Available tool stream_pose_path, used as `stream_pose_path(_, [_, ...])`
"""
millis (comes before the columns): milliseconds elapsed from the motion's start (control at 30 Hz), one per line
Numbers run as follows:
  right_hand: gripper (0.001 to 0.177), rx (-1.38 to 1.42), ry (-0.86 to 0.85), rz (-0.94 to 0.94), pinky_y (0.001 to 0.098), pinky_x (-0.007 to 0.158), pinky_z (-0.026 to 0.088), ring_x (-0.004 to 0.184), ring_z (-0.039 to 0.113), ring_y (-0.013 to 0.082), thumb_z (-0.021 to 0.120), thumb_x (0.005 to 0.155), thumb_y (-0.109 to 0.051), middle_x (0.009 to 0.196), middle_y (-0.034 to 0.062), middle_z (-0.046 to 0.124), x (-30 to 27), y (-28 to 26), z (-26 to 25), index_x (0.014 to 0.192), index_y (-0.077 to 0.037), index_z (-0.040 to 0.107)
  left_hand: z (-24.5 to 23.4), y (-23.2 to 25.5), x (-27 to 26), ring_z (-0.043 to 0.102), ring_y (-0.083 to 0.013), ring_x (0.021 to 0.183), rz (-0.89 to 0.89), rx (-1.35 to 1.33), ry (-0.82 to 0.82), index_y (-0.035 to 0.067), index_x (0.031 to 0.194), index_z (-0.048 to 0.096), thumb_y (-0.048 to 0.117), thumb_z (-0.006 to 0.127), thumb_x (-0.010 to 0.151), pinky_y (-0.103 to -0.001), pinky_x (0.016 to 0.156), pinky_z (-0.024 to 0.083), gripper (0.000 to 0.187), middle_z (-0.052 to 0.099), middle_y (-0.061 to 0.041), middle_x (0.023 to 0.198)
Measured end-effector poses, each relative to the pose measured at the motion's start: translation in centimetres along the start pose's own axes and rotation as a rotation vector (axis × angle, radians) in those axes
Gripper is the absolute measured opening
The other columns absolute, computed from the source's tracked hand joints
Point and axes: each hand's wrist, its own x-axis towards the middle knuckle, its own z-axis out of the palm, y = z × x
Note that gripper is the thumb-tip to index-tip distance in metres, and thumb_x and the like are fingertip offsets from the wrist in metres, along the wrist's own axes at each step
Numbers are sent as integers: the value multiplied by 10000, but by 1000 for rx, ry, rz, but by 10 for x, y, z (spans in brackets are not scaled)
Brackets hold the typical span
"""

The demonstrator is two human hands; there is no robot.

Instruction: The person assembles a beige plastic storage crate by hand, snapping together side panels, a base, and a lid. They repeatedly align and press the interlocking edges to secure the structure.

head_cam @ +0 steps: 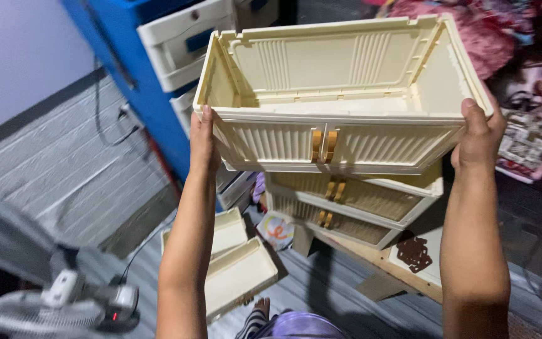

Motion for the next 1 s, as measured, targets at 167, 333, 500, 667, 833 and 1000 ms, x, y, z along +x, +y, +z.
stream_pose_path(167, [553,46,-70,-1,375,1246,422,1353,601,256,630,978,-116,1442,172,624,-9,9,23,1484,86,541,-41,12,-32,545,-238,1230,7,-16,80,16,1440,497,455,584,1085,-422,1089,450,572,579,-118,1310])
stream_pose_path(333, [559,13,-148,-13,373,1257,423,1376,596,249,636,995,-134,1455,167,625,-27,8,57,1499,79,520,-81,38,-58,522,-277,1330,33,-23,71,27,1499,447,470,585,1072,-455,1148,432,632,536,-144,1425])
stream_pose_path(500, [571,50,-192,-27,368,1281,413,1389,590,234,686,1040,-149,1481,170,622,-47,10,101,1532,81,509,-124,57,-70,486,-301,1411,-8,-65,116,65,1547,362,480,574,1035,-472,1179,403,692,469,-155,1544])
stream_pose_path(667, [579,-24,-137,17,329,1167,455,1279,588,196,683,1027,-111,1435,153,624,-80,22,154,1548,83,520,-184,72,-78,498,-324,1377,-79,-71,137,85,1552,337,492,564,1017,-497,1140,433,710,465,-163,1529])
stream_pose_path(833, [609,-91,-160,46,312,1152,493,1272,615,194,686,1010,-140,1428,156,636,-128,29,212,1547,79,501,-258,86,-77,538,-328,1340,-179,59,300,110,1545,354,564,601,938,-501,1096,464,798,500,-175,1488])
stream_pose_path(1000, [703,-99,-169,68,324,1159,482,1285,604,204,731,1017,-263,1438,165,626,-179,25,267,1568,81,463,-326,88,-67,529,-345,1375,-123,19,358,83,1516,390,568,669,921,-527,1133,459,816,488,-193,1502])
